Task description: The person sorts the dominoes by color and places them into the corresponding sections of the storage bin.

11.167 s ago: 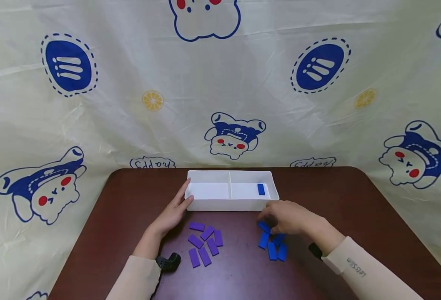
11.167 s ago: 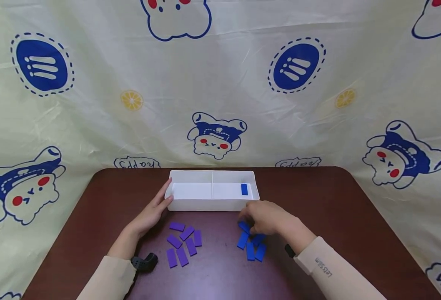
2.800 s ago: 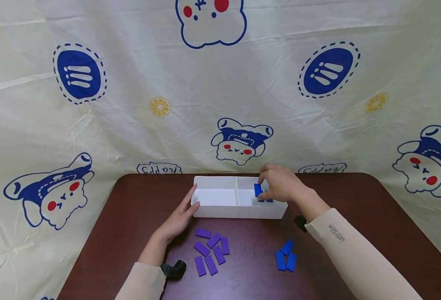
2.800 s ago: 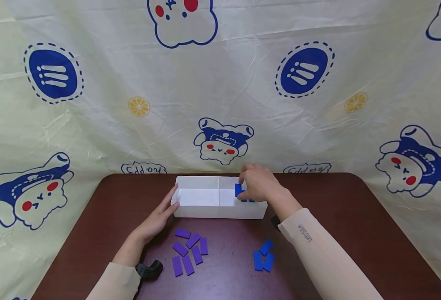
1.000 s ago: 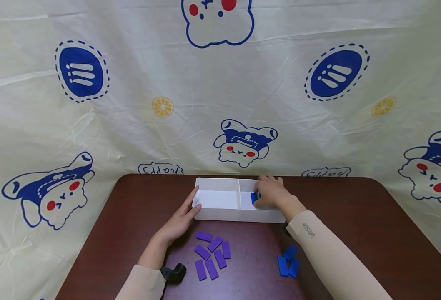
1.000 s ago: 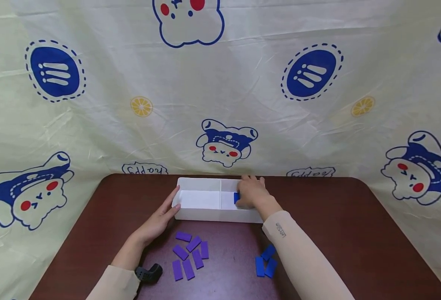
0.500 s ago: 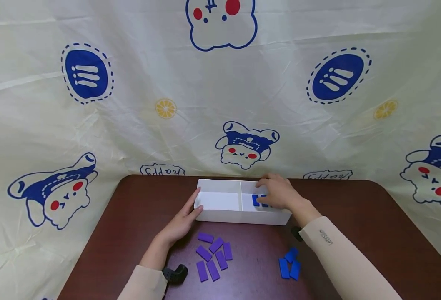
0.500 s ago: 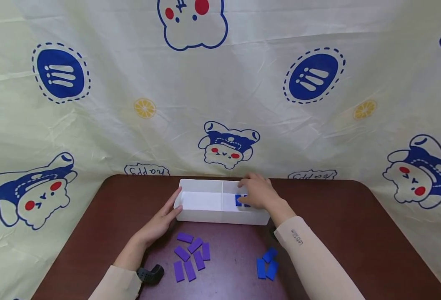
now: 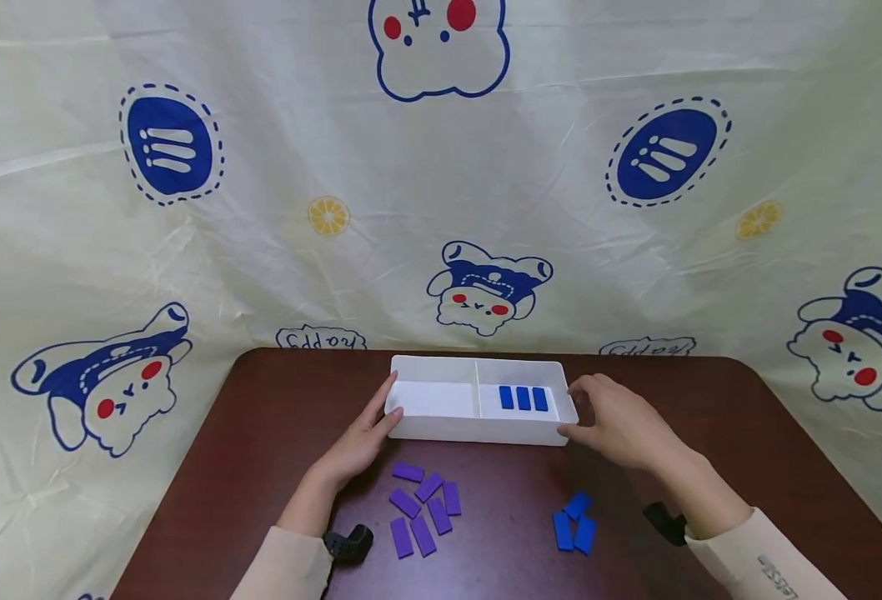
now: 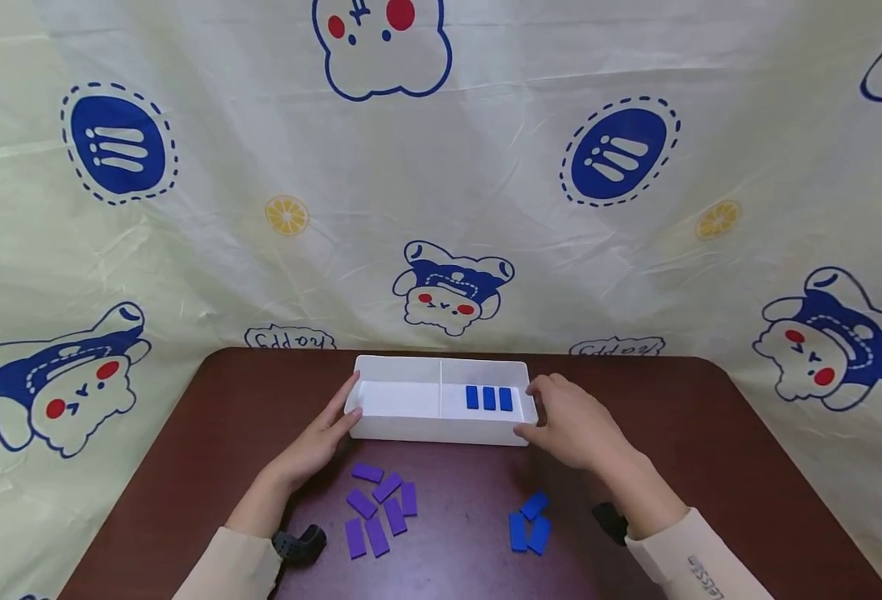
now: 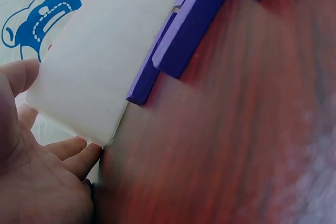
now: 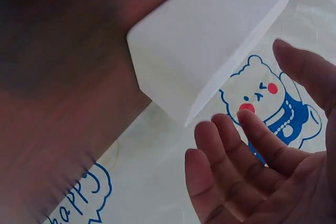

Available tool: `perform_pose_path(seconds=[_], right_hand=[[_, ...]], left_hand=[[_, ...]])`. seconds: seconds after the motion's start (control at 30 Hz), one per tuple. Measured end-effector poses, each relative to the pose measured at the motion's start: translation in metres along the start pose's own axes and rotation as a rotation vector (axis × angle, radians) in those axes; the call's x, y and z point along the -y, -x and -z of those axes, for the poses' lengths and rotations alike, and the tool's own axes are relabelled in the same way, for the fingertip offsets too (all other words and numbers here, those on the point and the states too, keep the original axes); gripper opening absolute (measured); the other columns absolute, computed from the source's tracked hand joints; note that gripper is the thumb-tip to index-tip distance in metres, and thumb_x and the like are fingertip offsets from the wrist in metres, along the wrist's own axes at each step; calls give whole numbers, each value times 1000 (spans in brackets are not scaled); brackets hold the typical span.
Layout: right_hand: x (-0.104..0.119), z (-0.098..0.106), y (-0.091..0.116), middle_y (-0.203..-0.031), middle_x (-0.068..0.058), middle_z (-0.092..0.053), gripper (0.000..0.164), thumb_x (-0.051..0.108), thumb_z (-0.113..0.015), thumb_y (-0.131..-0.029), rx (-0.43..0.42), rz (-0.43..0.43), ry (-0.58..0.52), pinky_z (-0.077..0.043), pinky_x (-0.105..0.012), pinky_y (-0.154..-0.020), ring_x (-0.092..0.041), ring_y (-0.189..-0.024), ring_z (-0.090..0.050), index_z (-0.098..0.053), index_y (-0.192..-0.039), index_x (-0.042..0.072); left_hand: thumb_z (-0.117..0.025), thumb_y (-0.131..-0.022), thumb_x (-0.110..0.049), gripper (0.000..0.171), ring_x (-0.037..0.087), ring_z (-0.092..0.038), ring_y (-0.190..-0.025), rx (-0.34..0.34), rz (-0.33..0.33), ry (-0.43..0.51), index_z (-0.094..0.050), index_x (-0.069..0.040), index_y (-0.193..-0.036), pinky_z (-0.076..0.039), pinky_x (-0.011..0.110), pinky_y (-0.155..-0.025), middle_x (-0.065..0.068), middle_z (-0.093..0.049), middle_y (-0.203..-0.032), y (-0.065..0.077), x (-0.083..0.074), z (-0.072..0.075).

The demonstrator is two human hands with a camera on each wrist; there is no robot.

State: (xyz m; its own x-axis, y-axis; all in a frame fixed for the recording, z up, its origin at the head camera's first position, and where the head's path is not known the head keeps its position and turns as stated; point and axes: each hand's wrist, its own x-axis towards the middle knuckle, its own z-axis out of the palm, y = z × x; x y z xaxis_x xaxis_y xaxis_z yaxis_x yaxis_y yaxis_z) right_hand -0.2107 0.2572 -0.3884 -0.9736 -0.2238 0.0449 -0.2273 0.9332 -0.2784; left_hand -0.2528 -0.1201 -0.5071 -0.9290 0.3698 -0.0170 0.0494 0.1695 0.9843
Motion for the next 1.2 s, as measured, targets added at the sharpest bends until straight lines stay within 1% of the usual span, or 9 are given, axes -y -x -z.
perform_pose_path(seconds=[0.1,0.17,0.3,0.4,0.5,0.63,0.8,0.93,1.2], right_hand=[[-4,-1,14,-115,-15,-68,58,42,-87,-82,30,-35,-7,-57,-51,-81,-26,-94,-64,-64,-118,2],[-6,-4,21,-111,-12,-69,58,46,-87,-81,78,-50,-10,-57,-50,-78,-25,-93,-65,-65,-114,3],[-10,-16,32,-103,-6,-69,57,51,-86,-79,184,-94,-10,-55,-45,-75,-21,-88,-64,-66,-107,6],[-12,-27,38,-96,-3,-65,54,50,-87,-77,231,-110,-9,-53,-40,-71,-17,-83,-59,-65,-102,8],[-14,-36,43,-88,-1,-59,51,49,-89,-76,245,-104,-13,-47,-37,-68,-16,-79,-53,-63,-97,9],[-15,-44,47,-85,0,-55,50,48,-90,-75,263,-109,-9,-44,-36,-68,-17,-78,-50,-62,-95,10],[-16,-46,49,-87,-1,-56,52,47,-90,-74,283,-128,-14,-45,-36,-68,-17,-77,-51,-63,-98,10],[-16,-46,48,-90,-1,-58,54,48,-91,-73,292,-133,-14,-46,-37,-68,-18,-78,-52,-64,-100,10],[-18,-45,47,-96,-5,-62,58,48,-91,-72,301,-154,22,-53,-44,-74,-20,-81,-56,-64,-103,8]], left_hand=[[-49,-111,-34,66,26,-7,-161,4,-6,-3,-13,-40,-166,-10,57,-129,2,-9,-175,-2,-2,1],[-49,-111,-34,66,26,-6,-161,8,-8,-2,-13,-41,-166,-9,57,-129,2,-9,-175,-3,-4,1],[-49,-111,-33,66,25,-6,-161,12,-8,5,-13,-43,-165,-9,57,-129,2,-8,-175,-3,-5,2],[-49,-111,-33,66,25,-6,-161,14,-8,7,-13,-42,-166,-9,57,-129,1,-8,-175,-3,-4,2],[-48,-111,-32,67,26,-6,-161,12,-8,6,-12,-40,-166,-8,58,-129,2,-7,-175,-2,-3,2],[-48,-111,-32,66,26,-5,-162,13,-7,5,-13,-40,-166,-8,58,-129,2,-7,-175,-1,-2,1],[-48,-111,-33,66,26,-4,-162,16,-6,8,-13,-41,-166,-8,57,-129,2,-7,-175,0,-1,0],[-48,-111,-32,66,27,-5,-162,15,-7,5,-13,-40,-166,-8,59,-129,2,-7,-176,0,-1,0],[-48,-111,-33,67,26,-3,-162,15,-8,-6,-12,-40,-166,-7,58,-129,-1,-6,-176,-1,-1,1]])
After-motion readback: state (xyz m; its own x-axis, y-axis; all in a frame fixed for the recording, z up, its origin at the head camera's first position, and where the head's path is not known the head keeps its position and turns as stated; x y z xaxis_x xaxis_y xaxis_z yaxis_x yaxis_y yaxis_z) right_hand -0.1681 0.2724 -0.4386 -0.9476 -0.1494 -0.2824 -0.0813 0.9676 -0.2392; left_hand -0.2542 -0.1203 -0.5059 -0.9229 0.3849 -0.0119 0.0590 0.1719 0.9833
